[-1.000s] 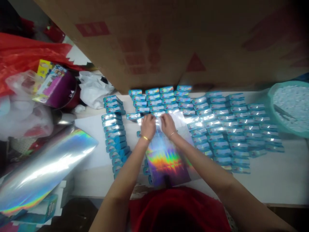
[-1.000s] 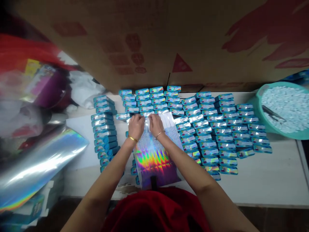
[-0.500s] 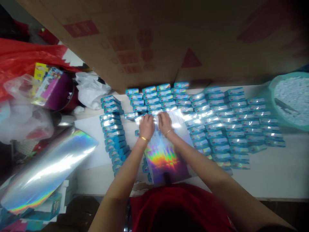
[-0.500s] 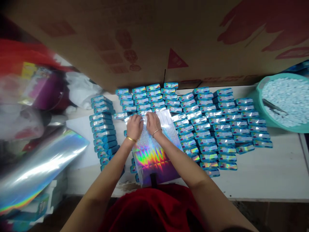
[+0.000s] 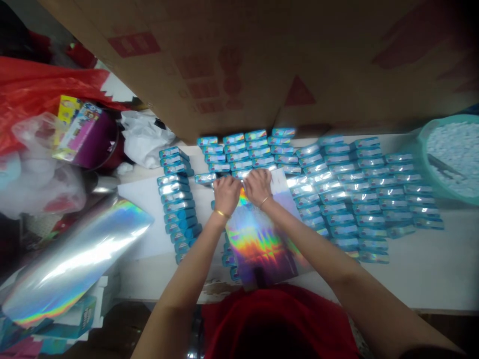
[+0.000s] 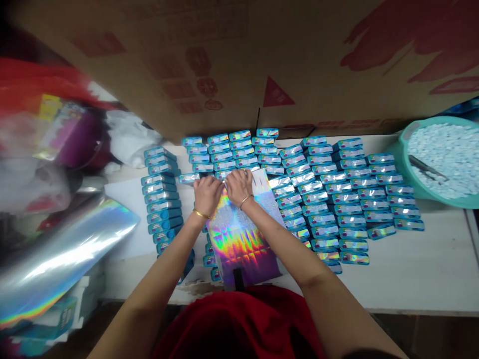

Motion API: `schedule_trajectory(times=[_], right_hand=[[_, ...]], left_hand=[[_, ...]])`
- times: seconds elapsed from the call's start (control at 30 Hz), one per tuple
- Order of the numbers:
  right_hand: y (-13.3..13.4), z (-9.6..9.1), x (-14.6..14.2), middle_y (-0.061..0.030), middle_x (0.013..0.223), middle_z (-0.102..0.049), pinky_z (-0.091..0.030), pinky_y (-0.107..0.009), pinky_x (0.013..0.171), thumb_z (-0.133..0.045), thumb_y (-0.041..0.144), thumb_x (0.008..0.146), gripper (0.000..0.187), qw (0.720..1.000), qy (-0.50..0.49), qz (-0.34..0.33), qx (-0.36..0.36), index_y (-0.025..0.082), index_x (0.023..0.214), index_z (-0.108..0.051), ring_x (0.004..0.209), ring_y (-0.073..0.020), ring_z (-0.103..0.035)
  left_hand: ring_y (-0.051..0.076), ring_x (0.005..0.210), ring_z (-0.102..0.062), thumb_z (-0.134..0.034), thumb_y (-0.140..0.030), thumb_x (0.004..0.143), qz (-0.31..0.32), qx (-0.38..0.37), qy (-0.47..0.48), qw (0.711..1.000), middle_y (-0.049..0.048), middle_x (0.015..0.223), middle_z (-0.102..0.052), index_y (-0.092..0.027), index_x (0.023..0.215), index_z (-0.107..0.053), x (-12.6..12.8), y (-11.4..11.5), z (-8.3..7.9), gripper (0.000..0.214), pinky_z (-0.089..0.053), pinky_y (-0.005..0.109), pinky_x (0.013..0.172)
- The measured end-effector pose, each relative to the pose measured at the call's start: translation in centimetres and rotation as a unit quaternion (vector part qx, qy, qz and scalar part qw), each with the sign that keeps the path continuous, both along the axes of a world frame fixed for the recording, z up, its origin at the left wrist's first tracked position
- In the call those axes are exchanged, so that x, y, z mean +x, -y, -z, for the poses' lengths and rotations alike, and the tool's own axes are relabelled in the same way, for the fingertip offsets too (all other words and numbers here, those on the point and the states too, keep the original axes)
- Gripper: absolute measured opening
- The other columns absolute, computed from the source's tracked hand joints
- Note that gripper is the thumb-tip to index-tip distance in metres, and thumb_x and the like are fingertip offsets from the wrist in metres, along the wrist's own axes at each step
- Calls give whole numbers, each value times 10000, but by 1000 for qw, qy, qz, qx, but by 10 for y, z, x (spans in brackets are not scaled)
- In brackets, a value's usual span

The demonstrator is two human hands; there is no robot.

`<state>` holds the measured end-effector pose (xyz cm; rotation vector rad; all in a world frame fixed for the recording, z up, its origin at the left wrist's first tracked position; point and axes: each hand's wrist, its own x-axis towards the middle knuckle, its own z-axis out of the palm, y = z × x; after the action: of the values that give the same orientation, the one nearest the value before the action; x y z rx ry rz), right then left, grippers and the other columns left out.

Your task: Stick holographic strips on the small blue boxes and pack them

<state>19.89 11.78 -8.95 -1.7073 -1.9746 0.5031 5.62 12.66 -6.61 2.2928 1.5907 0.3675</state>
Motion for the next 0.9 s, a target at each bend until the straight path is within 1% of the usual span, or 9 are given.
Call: schedule_trajectory(times=[0.17,0.3,0.4,0.47,0.53,0.6,0.7,0.8,0.9], right_hand=[[-8,2,7,-90,896,-547,-261,-461,910,-367,267,924,229,999,33,16,-7,204,807,-553,929,-269,-420],[-9,13,11,-100,911,-561,-280,-460,890,-379,272,925,222,999,50,23,-4,202,811,-557,928,-272,-423],[-11,20,16,-107,947,-572,-294,-466,901,-356,299,942,253,999,20,28,-6,207,861,-576,957,-279,-432],[-10,17,18,-117,1025,-573,-294,-476,937,-351,335,949,272,999,-23,37,10,206,955,-591,1032,-289,-436],[-3,7,15,-124,1100,-562,-296,-478,974,-368,395,944,309,995,-90,37,35,205,1046,-589,1110,-295,-434],[9,-9,3,-120,1095,-570,-340,-459,963,-376,473,932,377,982,-186,8,34,203,1097,-582,1102,-285,-470],[35,-32,-33,-85,949,-607,-448,-383,812,-439,581,882,450,940,-333,-33,-63,199,1066,-593,898,-231,-559],[59,-43,-79,-19,729,-580,-453,-305,648,-512,580,839,386,886,-421,-36,-193,202,823,-590,670,-164,-539],[67,-40,-118,18,626,-505,-419,-269,598,-496,500,849,330,863,-450,-42,-224,212,688,-502,595,-134,-486]], left_hand=[[247,1041,-535,-436,-239,923,3,-3,36,999,96,1170,-628,-264,1056,-637,4,11,7,242,-275,450,972],[248,1171,-499,-442,-190,913,6,-1,67,998,87,1278,-584,-246,962,-633,12,30,4,205,-252,475,1012],[238,1116,-534,-497,-236,898,-2,-15,105,994,97,1177,-627,-211,856,-612,11,52,-11,124,-312,439,972],[212,976,-582,-545,-283,879,-57,-27,157,986,78,990,-664,-207,825,-591,5,65,-26,105,-359,403,930],[182,844,-593,-580,-321,858,-173,-27,238,955,41,836,-641,-210,807,-565,-6,73,-41,122,-409,362,871],[156,763,-585,-613,-336,825,-295,-25,336,894,13,774,-606,-212,802,-536,-22,77,-52,148,-450,311,783],[125,703,-577,-665,-323,761,-394,-39,444,803,-14,737,-587,-204,787,-512,-52,81,-57,196,-463,256,702],[109,670,-574,-699,-317,715,-430,-53,461,775,-34,690,-577,-195,753,-518,-83,91,-51,222,-464,242,700],[105,646,-565,-705,-333,697,-462,-68,437,769,-40,660,-572,-188,736,-544,-113,101,-40,220,-462,244,698]])
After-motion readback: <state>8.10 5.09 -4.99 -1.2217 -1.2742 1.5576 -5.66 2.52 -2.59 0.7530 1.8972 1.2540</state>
